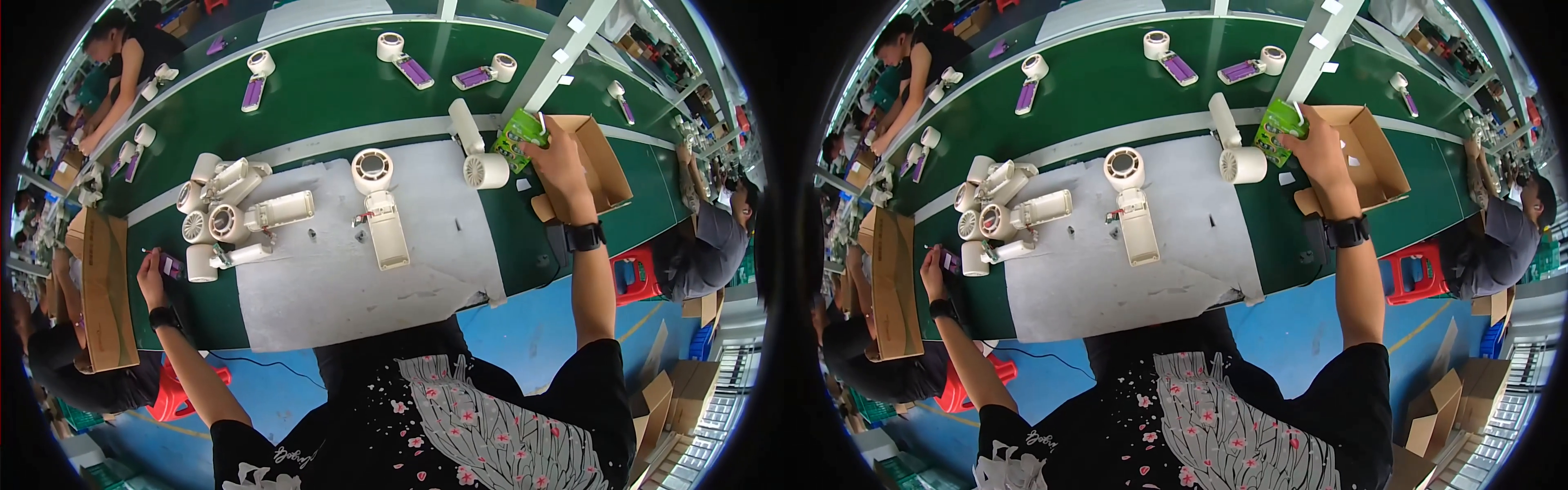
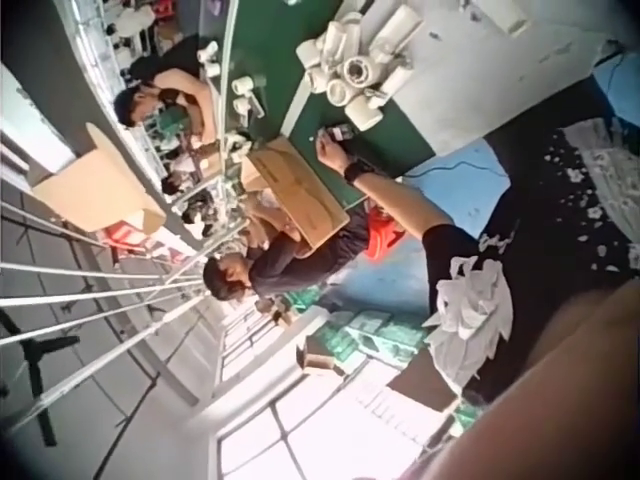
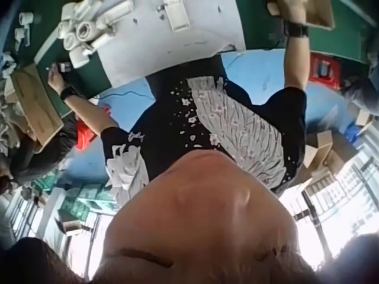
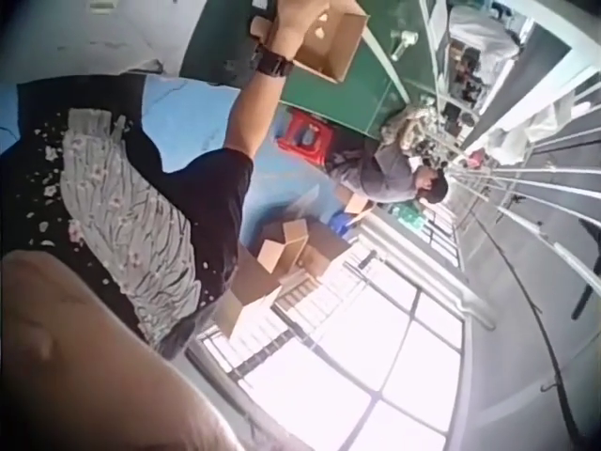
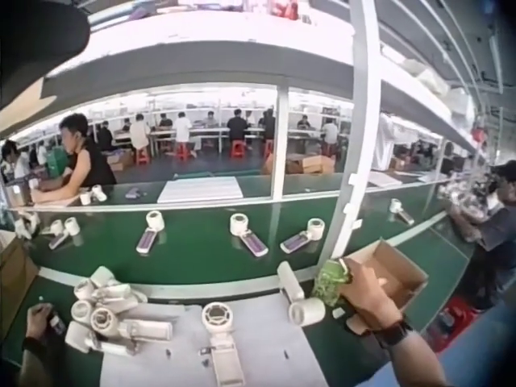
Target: The person connects a circuit board and battery pack into a fan housing, then sets it aside. After picking up a carton, the person repeats the process by connecting a battery and circuit board into a second fan housing.
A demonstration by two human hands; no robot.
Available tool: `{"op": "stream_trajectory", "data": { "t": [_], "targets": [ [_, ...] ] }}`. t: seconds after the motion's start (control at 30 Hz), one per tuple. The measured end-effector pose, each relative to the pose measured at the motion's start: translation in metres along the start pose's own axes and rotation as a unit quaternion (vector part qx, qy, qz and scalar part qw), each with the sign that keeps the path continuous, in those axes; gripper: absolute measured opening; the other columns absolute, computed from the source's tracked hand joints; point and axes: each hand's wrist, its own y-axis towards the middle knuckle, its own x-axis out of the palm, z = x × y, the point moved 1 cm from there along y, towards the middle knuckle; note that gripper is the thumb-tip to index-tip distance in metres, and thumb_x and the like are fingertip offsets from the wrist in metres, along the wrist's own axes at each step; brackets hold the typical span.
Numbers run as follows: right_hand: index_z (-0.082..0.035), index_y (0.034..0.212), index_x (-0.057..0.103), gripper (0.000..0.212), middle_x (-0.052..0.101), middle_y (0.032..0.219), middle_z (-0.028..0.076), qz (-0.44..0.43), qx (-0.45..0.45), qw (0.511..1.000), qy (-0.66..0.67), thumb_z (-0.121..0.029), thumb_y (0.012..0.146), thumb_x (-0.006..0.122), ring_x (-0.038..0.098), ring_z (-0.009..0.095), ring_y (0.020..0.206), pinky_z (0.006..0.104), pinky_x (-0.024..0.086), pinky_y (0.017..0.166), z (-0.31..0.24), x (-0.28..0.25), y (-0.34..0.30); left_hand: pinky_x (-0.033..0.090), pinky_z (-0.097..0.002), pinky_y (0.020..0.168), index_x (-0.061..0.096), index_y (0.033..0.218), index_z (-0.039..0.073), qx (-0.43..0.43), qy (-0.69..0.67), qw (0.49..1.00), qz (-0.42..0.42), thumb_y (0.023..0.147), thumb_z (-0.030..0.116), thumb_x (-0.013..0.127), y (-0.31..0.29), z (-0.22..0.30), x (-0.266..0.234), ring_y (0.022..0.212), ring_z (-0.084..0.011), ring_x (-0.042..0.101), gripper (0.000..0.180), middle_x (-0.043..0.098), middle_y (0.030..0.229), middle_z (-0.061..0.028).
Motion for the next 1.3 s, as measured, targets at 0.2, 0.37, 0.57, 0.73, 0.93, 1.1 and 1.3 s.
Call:
{"op": "stream_trajectory", "data": {
  "t": [0.2,0.37,0.57,0.73,0.93,1.1,1.3],
  "targets": [
    [-0.001,0.118,0.061,0.051,0.066,0.104,0.009,0.021,-0.02,0.997,0.065,-0.016,0.073,0.078,0.064,0.015,0.073,0.0284,0.05,0.065,-0.043,-0.022,-0.024,0.045,-0.0217,0.08,0.07,0.104,0.001,0.0,-0.023,1.0,0.022,0.095,0.021,0.061,0.001,-0.015,-0.025,0.087,-0.0075,0.059,0.023,0.069,0.101,-0.0017],
    [-0.004,0.111,0.067,0.047,0.068,0.096,0.015,0.09,-0.302,0.942,0.114,-0.013,0.068,0.082,0.067,0.021,0.078,0.0292,0.053,0.069,-0.092,-0.059,-0.059,0.045,-0.0216,0.081,0.069,0.105,0.001,-0.022,-0.023,0.999,0.036,0.095,0.021,0.062,0.003,-0.012,-0.014,0.089,-0.0073,0.06,0.023,0.069,0.102,-0.0019],
    [-0.011,0.096,0.075,0.025,0.067,0.092,0.018,-0.006,-0.498,0.808,0.314,-0.021,0.073,0.079,0.059,0.01,0.053,0.019,0.044,0.041,-0.12,-0.043,-0.086,0.045,-0.0215,0.081,0.068,0.11,0.001,-0.036,-0.017,0.999,0.034,0.095,0.021,0.061,0.006,-0.016,-0.029,0.089,-0.0076,0.06,0.025,0.068,0.104,-0.0016],
    [-0.023,0.097,0.076,0.019,0.068,0.096,0.019,-0.072,-0.487,0.798,0.347,-0.021,0.078,0.077,0.057,0.009,0.052,0.0173,0.043,0.041,-0.121,-0.051,-0.101,0.045,-0.0217,0.082,0.066,0.113,0.002,-0.041,-0.013,0.998,0.043,0.095,0.021,0.061,0.01,-0.016,-0.029,0.091,-0.0082,0.06,0.027,0.068,0.106,-0.0014],
    [-0.031,0.099,0.075,0.031,0.068,0.099,0.015,-0.048,-0.434,0.806,0.4,-0.015,0.073,0.08,0.049,0.005,0.045,0.0162,0.039,0.038,-0.11,-0.053,-0.107,0.045,-0.0226,0.085,0.066,0.115,0.002,-0.047,-0.027,0.997,0.062,0.095,0.021,0.06,0.015,-0.016,-0.033,0.095,-0.0091,0.06,0.028,0.067,0.11,-0.0028],
    [-0.035,0.1,0.074,0.038,0.068,0.099,0.013,-0.054,-0.424,0.81,0.402,-0.014,0.07,0.082,0.047,0.004,0.045,0.0162,0.038,0.038,-0.097,-0.054,-0.103,0.044,-0.0238,0.09,0.064,0.118,0.001,-0.051,-0.013,0.997,0.062,0.096,0.022,0.058,0.02,-0.021,-0.042,0.1,-0.0105,0.06,0.03,0.066,0.114,-0.004],
    [-0.035,0.102,0.074,0.035,0.068,0.098,0.012,-0.071,-0.415,0.815,0.398,-0.019,0.072,0.081,0.048,0.004,0.044,0.0163,0.038,0.038,-0.089,-0.053,-0.099,0.043,-0.0251,0.095,0.062,0.121,0.001,-0.068,-0.021,0.994,0.077,0.096,0.021,0.058,0.018,-0.023,-0.045,0.106,-0.0123,0.059,0.033,0.065,0.118,-0.0044]
  ]
}}
